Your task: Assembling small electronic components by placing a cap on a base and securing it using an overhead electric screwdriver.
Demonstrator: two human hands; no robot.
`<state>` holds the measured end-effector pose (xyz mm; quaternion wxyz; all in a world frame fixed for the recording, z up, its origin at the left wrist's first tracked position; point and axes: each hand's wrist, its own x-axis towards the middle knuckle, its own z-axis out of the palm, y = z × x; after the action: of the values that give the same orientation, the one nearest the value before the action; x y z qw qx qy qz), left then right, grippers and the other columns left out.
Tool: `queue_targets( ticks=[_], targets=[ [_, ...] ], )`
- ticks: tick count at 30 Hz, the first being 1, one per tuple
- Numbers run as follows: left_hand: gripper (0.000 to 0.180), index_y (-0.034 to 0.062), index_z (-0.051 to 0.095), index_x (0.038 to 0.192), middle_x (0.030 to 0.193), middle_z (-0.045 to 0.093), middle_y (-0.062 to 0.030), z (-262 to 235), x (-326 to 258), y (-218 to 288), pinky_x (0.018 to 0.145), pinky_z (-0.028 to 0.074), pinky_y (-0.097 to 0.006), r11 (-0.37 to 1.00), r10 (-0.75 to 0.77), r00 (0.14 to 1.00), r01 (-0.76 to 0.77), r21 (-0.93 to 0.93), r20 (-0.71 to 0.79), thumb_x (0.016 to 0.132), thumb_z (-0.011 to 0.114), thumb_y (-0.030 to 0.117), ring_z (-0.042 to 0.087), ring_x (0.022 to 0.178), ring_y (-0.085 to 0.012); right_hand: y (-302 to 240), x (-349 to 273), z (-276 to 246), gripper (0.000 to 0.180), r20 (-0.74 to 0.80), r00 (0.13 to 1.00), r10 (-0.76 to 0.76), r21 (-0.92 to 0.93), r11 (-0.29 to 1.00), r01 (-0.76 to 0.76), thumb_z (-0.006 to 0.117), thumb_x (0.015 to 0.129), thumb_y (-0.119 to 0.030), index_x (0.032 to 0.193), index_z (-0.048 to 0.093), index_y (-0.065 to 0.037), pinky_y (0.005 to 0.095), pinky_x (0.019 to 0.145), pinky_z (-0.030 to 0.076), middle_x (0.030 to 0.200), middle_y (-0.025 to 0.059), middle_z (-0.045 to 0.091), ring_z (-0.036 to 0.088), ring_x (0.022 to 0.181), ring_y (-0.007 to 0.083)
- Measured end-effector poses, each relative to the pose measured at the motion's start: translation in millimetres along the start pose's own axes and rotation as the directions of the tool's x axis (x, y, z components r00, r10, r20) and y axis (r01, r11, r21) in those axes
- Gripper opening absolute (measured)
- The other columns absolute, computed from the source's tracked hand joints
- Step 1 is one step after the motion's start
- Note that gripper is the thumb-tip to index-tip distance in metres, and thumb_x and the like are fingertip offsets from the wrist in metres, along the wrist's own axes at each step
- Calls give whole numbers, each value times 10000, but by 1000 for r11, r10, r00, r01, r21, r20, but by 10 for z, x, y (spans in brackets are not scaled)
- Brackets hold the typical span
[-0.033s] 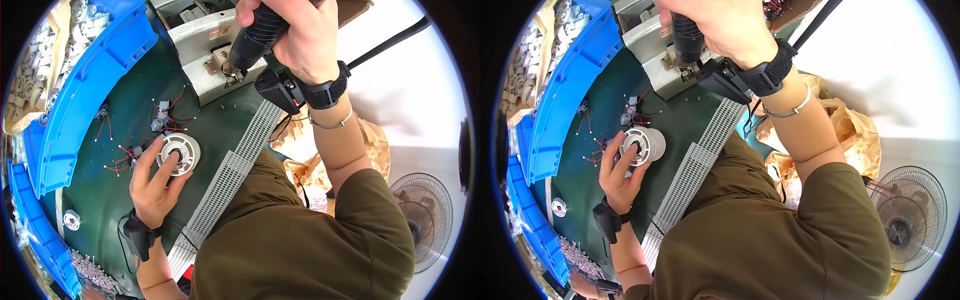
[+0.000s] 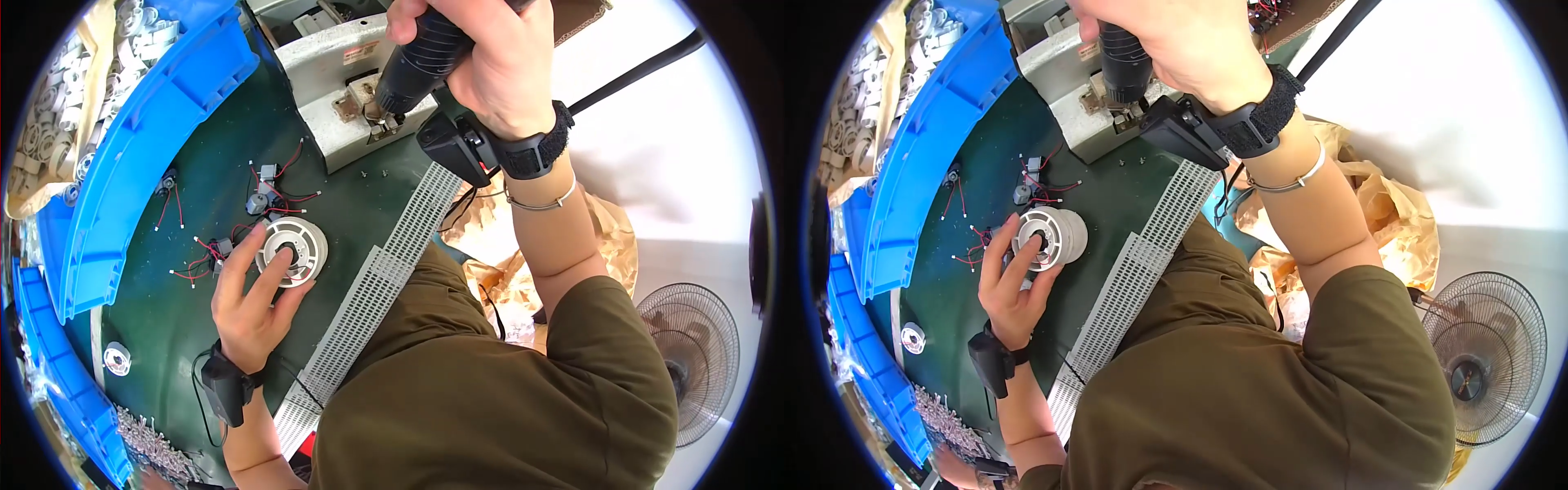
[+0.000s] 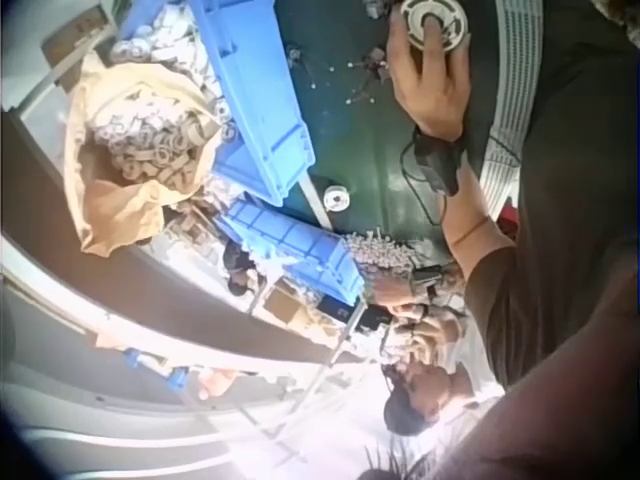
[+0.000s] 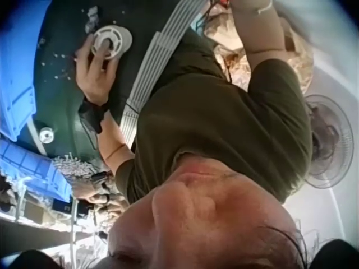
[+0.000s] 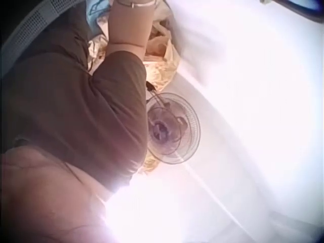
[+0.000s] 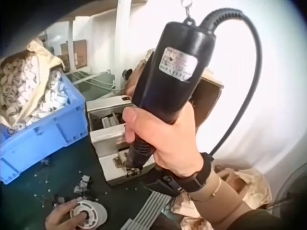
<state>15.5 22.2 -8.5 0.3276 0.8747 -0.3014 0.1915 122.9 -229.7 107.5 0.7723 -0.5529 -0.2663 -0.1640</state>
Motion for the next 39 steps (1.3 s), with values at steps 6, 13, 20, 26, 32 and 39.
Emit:
queue_targets(
  ticks=[6,13,20,26,32,39],
  targets=[
    [429,37,667,1014,1187,571,-194,9,-19,-8,790,521,-371,1000,4,1000,-4,11,0,616,816,96,613,980,-329,24,-49,44,251,-72,997,15,-2,1000,-15,640,735,25,955,520,36,256,535,466,765,63,559,551,567,138],
    [413,45,675,995,1160,592,-192,-3,-28,0,770,531,-356,1000,11,999,-10,26,-34,612,818,96,632,938,-317,87,-89,85,358,166,984,-61,185,982,30,647,713,-4,1027,486,62,288,525,475,647,101,560,558,524,195],
    [369,43,682,957,1154,596,-166,19,30,42,765,537,-350,1000,2,998,-3,-12,-64,617,816,96,635,945,-288,-30,-257,394,314,43,988,146,417,896,-151,607,796,-26,1058,469,78,309,519,486,666,101,566,561,528,208],
    [337,37,679,940,1162,587,-167,43,21,45,774,534,-351,999,-17,997,15,-38,-70,632,803,95,632,954,-293,-44,-240,617,309,151,958,245,341,897,-283,594,801,2,1073,469,82,301,513,483,674,99,567,563,533,197],
    [333,44,682,935,1160,587,-158,38,0,35,751,535,-346,999,-12,995,7,-52,-96,630,800,104,634,929,-293,-48,-269,787,307,226,909,349,245,883,-400,581,807,30,1087,468,87,294,506,480,681,97,568,564,537,185],
    [329,47,684,933,1157,589,-155,39,24,48,738,536,-343,999,-4,996,1,-41,-90,633,800,113,635,919,-285,148,-246,713,340,316,926,206,239,927,-288,591,792,59,1106,466,93,269,502,471,692,87,572,562,541,158]
  ],
)
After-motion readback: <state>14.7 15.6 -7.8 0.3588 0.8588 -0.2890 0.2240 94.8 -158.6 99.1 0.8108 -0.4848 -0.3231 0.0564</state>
